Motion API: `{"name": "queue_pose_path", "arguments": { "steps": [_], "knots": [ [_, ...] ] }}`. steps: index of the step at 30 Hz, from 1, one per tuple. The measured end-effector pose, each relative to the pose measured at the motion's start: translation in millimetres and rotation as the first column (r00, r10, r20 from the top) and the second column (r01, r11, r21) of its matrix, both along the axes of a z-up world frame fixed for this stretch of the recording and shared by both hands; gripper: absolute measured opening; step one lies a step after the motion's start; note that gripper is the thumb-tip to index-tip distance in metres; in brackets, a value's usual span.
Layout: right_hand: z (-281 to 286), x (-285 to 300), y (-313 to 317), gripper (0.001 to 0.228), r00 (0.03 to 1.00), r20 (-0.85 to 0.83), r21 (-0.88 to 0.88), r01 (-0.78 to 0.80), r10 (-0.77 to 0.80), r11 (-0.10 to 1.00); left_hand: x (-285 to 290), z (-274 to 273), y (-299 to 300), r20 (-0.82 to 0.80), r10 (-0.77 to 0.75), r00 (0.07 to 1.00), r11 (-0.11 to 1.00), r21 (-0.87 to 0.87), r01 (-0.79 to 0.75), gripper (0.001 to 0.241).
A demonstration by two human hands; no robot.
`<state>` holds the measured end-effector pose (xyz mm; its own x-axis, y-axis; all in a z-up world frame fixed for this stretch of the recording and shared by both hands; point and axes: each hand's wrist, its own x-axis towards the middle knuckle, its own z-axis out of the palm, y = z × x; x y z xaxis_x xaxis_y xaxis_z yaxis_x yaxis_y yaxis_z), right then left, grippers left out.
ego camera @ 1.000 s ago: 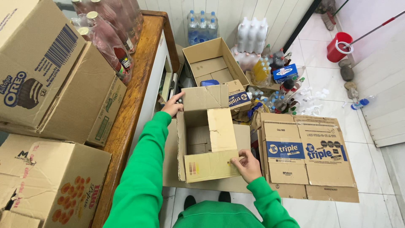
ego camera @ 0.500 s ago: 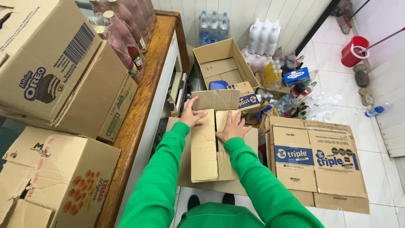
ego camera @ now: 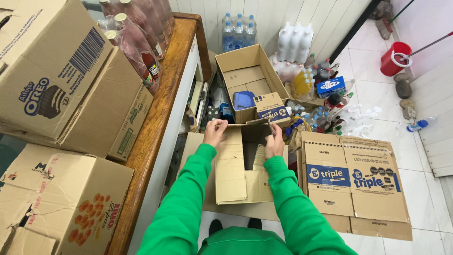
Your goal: The person assembles several cardboard boxes by hand, folding the bottom flaps and securing them before placing the completed boxes on a wooden counter.
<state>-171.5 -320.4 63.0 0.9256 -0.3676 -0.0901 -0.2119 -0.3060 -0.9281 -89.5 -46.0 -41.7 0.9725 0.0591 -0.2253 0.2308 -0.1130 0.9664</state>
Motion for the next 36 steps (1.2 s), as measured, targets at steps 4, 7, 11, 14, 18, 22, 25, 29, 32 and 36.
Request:
{"name": "queue_pose_path", "arguments": {
  "steps": [4, 7, 11, 14, 18, 22, 25, 29, 32, 36],
  "knots": [
    [4.4, -1.5, -9.4, 0.074, 0.997, -0.013, 0.016, 0.074, -0.074, 0.997, -1.0, -41.6, 0.0, 0.158, 0.015, 0.987, 0.956, 0.287, -0.061, 0.027],
    [-6.3, -3.9, -8.5, 0.067, 0.997, -0.002, 0.062, 0.080, -0.080, 0.995, -24.5, -24.3, -5.5, 0.142, -0.049, 0.989, 0.924, 0.383, -0.009, 0.023],
    [-68.1, 10.6, -15.8, 0.059, 0.999, 0.020, 0.059, 0.043, -0.044, 0.997, -76.4, 62.1, -32.9, 0.043, -0.155, 0.987, 0.732, 0.676, 0.085, 0.025],
    [-93.7, 13.5, -24.7, 0.057, 1.000, 0.021, -0.041, -0.019, 0.020, 0.999, -90.0, 54.7, -45.3, 0.111, -0.182, 0.977, 0.604, 0.797, 0.022, 0.030],
    [-84.3, 7.9, -25.9, 0.062, 0.987, 0.108, 0.006, -0.122, 0.121, 0.993, -92.2, 55.2, -49.7, 0.111, -0.242, 0.964, 0.453, 0.892, 0.011, 0.034],
    [-64.3, -1.2, -21.4, 0.061, 0.976, 0.143, 0.140, -0.185, 0.165, 0.973, -71.0, 16.3, -55.1, 0.057, -0.608, 0.792, 0.320, 0.930, 0.179, 0.051],
    [-61.8, -3.2, -23.7, 0.059, 0.973, 0.160, 0.164, -0.193, 0.167, 0.967, -60.9, 11.5, -51.4, -0.161, -0.704, 0.691, 0.131, 0.928, 0.350, 0.059],
    [-61.4, -1.1, -23.6, 0.058, 0.970, 0.166, 0.191, -0.206, 0.175, 0.960, -58.8, 12.8, -57.8, -0.241, -0.680, 0.692, 0.071, 0.918, 0.389, 0.060],
    [-70.7, 1.7, -26.6, 0.057, 0.977, 0.128, 0.271, -0.202, 0.173, 0.941, -55.2, -11.7, -63.2, -0.216, -0.662, 0.718, 0.064, 0.937, 0.342, 0.052],
    [-70.8, -1.6, -20.2, 0.075, 0.973, -0.025, -0.023, -0.232, 0.231, 0.973, -52.5, -13.2, -49.2, -0.117, -0.653, 0.748, 0.292, 0.873, 0.392, 0.064]
  ]
}}
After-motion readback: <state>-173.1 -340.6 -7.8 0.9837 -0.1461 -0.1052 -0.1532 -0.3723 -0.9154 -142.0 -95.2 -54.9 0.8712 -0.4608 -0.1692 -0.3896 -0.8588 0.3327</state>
